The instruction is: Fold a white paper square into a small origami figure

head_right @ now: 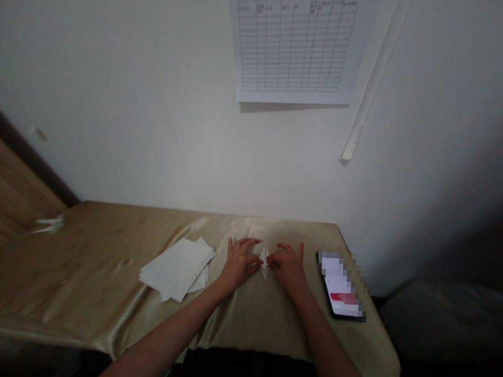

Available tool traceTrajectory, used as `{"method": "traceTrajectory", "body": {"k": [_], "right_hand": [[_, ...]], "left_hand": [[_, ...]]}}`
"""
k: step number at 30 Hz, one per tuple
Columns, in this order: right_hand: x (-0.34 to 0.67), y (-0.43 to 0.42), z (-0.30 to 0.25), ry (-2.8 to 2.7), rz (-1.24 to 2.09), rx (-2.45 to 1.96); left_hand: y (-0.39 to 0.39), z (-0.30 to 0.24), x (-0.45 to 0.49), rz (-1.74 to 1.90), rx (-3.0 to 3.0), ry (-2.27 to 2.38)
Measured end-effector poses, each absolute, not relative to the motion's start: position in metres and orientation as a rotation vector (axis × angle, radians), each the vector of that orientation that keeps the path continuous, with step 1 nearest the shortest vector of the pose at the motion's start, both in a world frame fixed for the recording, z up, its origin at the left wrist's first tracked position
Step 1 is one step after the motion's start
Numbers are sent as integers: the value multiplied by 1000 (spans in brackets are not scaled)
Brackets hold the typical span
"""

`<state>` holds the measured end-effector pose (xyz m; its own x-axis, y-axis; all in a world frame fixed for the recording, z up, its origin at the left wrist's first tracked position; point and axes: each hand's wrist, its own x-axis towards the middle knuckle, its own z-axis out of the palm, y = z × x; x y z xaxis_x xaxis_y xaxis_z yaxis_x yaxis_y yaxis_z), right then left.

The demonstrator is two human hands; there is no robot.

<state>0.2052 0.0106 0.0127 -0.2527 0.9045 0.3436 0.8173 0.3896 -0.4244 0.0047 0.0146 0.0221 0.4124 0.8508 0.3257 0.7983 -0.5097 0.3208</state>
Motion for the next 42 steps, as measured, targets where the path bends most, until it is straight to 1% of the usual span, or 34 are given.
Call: {"method": "traceTrajectory", "body": {"k": [11, 20, 28, 34, 39, 42], "right_hand": [[210, 13, 18, -2194, 187, -1448], [216, 5, 25, -2166, 398, -1456], [206, 6, 20, -2116, 356, -1494], [206, 7, 16, -2065, 405, -1497], [206, 6, 15, -2115, 351, -1481], [206, 5, 19, -2166, 223, -1488]], "left_hand": [[12, 27, 7, 660, 2580, 1506], [12, 25, -2, 649, 2542, 1412], [16, 21, 4, 636, 2440, 1500], [14, 17, 6, 705, 2457, 1536], [10, 23, 6, 684, 2513, 1521], [10, 27, 5, 652, 2565, 1503]]}}
